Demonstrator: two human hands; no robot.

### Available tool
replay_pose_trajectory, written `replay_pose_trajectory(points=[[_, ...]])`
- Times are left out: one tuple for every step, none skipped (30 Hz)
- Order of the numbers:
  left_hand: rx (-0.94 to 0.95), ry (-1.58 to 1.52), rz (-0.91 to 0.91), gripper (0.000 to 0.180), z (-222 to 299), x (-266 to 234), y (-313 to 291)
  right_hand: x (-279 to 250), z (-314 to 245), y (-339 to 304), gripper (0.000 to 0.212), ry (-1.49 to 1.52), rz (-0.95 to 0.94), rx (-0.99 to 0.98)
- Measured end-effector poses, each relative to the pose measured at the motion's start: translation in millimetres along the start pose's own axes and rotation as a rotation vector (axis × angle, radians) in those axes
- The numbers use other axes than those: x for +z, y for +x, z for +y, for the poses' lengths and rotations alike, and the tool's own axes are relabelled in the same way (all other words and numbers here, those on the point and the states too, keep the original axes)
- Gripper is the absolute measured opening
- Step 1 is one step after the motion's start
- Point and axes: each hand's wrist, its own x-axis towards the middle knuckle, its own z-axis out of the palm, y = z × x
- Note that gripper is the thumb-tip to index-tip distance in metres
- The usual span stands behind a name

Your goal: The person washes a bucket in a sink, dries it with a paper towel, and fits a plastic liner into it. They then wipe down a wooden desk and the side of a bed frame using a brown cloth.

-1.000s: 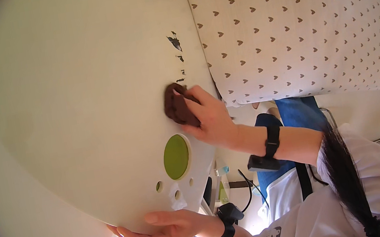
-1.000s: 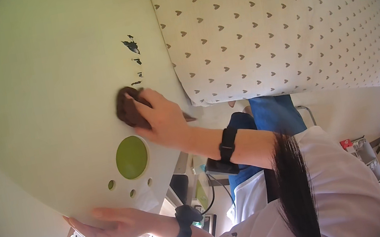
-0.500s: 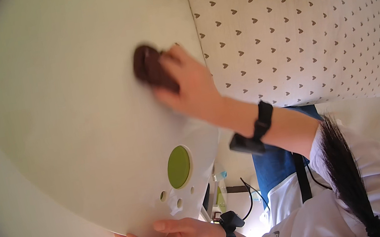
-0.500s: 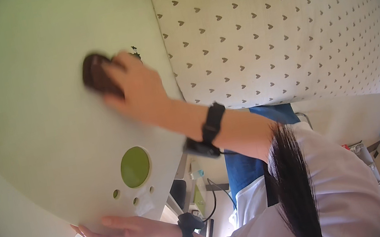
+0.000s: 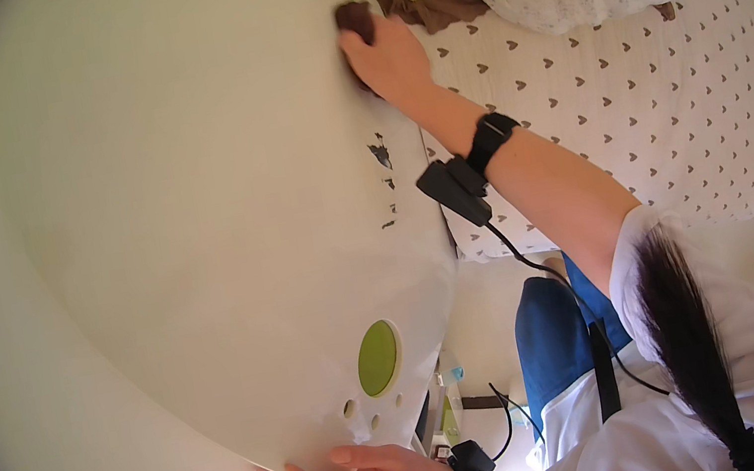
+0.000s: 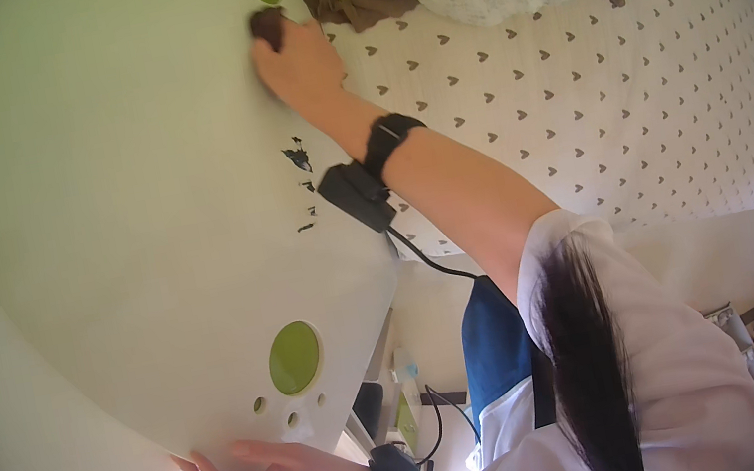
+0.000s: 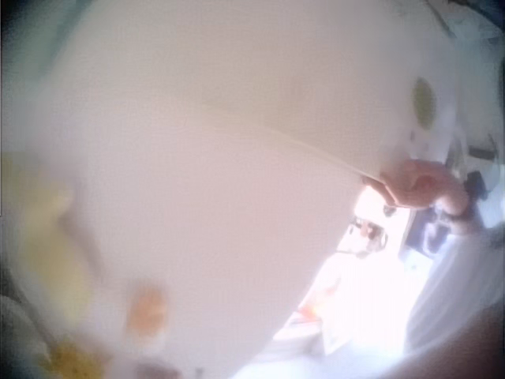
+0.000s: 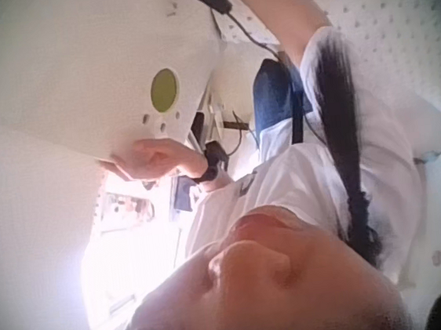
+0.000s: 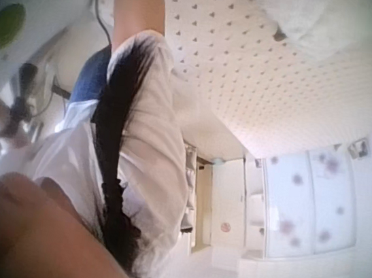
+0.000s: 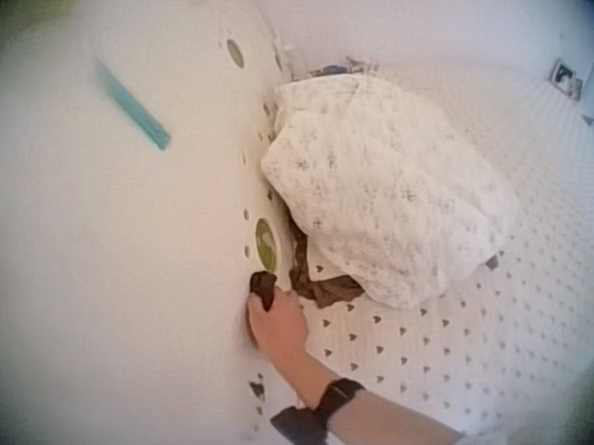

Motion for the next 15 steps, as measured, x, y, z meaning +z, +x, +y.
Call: replay_pose_trajectory(points=[[0.004, -0.015, 0.007, 0.039, 4.8, 0.8, 0.6, -5.2, -20.3, 10.0, 0.039, 0.012, 0.08, -0.105], [-0.002, -0.023, 0.006, 0.039, 4.6, -0.6, 0.1, -6.1, -44.7, 1.9, 0.039, 0.021, 0.064, -0.173], [-0.011, -0.03, 0.006, 0.039, 2.3, -1.4, -0.6, -8.0, -67.2, -18.1, 0.039, 0.03, 0.047, -0.243], [-0.017, -0.028, 0.014, 0.039, -0.6, -2.8, -1.4, -12.4, -83.6, -40.5, 0.04, 0.057, 0.005, -0.333], [-0.009, -0.046, -0.037, 0.037, -2.9, -4.3, -2.2, -21.0, -96.0, -63.3, 0.044, 0.079, -0.028, -0.422], [-0.001, -0.054, -0.089, 0.036, -7.0, -6.4, -3.2, -29.6, -103.7, -91.3, 0.046, 0.131, -0.088, -0.539], [0.0, -0.064, -0.081, 0.036, -7.1, -6.7, -2.2, -40.9, -108.0, -108.5, 0.049, 0.178, -0.14, -0.658], [0.009, -0.048, -0.105, 0.035, -7.1, -10.0, -0.7, -46.8, -110.7, -115.9, 0.049, 0.183, -0.136, -0.663], [0.016, -0.031, -0.131, 0.034, -7.0, -12.5, 0.3, -50.3, -111.9, -121.5, 0.053, 0.178, -0.226, -0.757], [0.003, -0.036, -0.119, 0.033, -6.0, -13.6, 0.9, -53.3, -114.5, -122.5, 0.058, 0.17, -0.312, -0.852], [0.005, -0.032, -0.111, 0.033, -5.9, -13.7, 1.6, -49.6, -119.4, -113.2, 0.058, 0.178, -0.309, -0.857], [0.016, -0.041, -0.081, 0.033, -6.0, -13.7, 2.4, -40.7, -123.9, -93.3, 0.052, 0.172, -0.183, -0.738], [0.031, -0.083, -0.06, 0.034, -1.6, -4.6, 1.5, -38.0, -119.6, -63.9, 0.048, 0.138, -0.038, -0.613], [0.032, -0.077, -0.059, 0.034, 1.0, -5.4, 1.8, -34.7, -122.4, -33.8, 0.045, 0.098, -0.049, -0.467], [0.015, -0.075, -0.066, 0.033, 4.5, -4.9, 2.7, -35.1, -126.7, -13.4, 0.043, 0.053, -0.055, -0.322]])
